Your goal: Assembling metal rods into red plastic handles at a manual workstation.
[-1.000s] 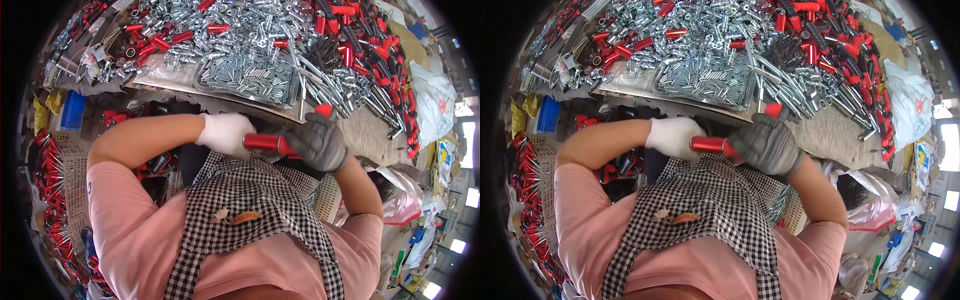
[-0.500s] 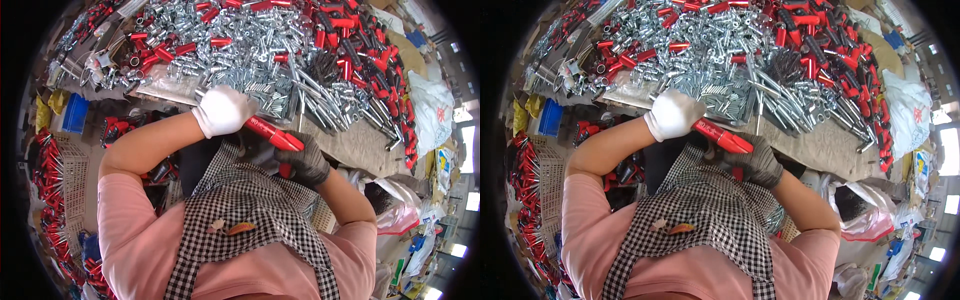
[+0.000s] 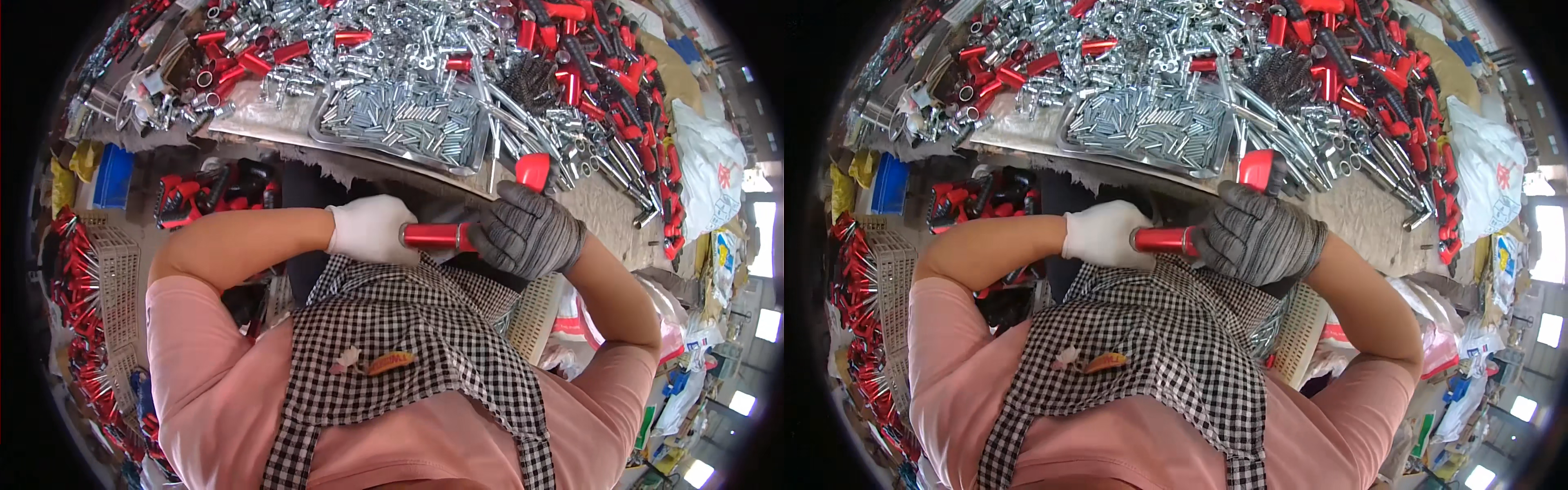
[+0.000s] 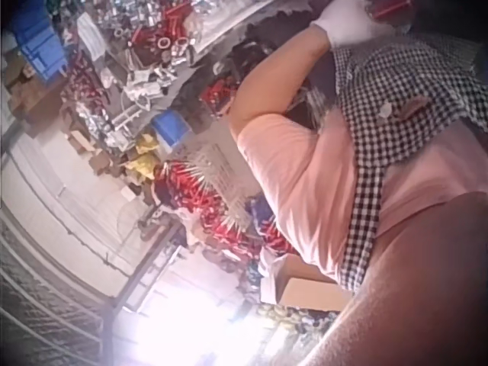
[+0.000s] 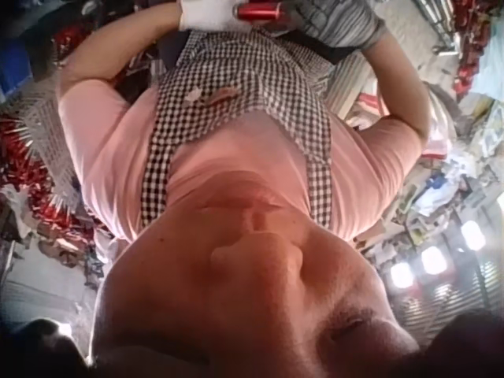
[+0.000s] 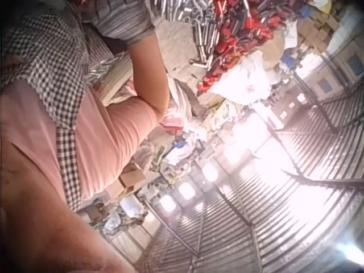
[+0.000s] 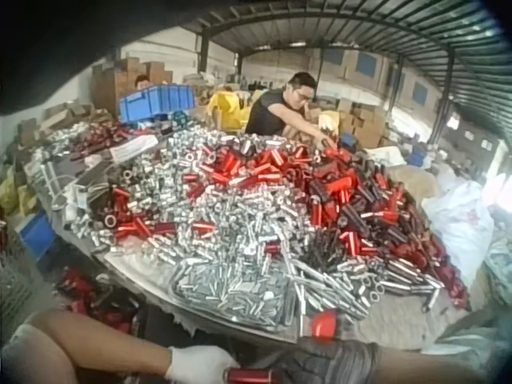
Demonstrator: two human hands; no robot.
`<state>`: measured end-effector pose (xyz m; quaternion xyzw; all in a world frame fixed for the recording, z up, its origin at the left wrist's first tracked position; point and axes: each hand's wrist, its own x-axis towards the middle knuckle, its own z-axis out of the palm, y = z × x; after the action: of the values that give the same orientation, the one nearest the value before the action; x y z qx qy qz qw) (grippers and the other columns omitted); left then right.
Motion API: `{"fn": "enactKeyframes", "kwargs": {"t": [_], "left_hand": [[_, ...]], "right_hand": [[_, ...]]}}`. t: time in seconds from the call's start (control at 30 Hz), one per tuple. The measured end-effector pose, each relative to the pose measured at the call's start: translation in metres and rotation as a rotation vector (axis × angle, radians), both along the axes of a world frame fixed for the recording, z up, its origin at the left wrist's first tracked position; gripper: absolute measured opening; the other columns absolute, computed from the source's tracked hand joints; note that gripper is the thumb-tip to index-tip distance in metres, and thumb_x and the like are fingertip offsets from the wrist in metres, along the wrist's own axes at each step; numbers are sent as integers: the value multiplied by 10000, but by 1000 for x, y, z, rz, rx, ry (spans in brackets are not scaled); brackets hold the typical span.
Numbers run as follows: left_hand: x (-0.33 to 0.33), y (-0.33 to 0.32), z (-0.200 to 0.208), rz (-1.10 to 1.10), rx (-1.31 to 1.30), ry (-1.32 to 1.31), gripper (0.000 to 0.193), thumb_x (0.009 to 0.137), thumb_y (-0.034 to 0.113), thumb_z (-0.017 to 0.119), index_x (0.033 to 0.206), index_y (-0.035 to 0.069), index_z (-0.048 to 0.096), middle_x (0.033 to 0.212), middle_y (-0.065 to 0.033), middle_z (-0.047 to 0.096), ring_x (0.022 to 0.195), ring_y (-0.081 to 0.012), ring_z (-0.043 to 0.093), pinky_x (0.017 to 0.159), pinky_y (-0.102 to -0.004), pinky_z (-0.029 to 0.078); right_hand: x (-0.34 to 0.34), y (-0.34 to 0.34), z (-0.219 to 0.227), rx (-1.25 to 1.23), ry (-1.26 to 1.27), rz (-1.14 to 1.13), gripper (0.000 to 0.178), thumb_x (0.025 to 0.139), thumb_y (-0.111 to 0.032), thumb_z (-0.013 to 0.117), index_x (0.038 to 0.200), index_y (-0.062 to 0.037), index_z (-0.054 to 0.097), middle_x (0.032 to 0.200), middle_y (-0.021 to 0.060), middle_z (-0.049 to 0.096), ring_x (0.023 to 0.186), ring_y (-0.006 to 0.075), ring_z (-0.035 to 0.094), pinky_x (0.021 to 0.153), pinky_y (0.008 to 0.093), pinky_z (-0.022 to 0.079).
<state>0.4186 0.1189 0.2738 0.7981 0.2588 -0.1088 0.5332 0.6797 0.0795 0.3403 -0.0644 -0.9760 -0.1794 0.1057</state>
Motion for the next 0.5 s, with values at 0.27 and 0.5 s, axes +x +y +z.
{"fn": "enactKeyframes", "kwargs": {"t": [0.27,0.5], "left_hand": [[-1,15,-12,81,773,102,257,762,307,677,790,52,671,746,-167,672,712,-362,669,682,-454,536],[-3,25,-20,104,1334,-203,84,722,182,652,761,108,652,657,-78,620,602,-272,650,533,-407,494]], "right_hand": [[-12,-23,-35,-541,265,-553,520,610,-95,716,1119,-29,633,912,112,660,789,263,666,777,436,549],[-26,-35,-39,-2096,1004,-807,585,785,-165,737,1304,9,532,988,109,682,890,219,680,753,306,570]]}}
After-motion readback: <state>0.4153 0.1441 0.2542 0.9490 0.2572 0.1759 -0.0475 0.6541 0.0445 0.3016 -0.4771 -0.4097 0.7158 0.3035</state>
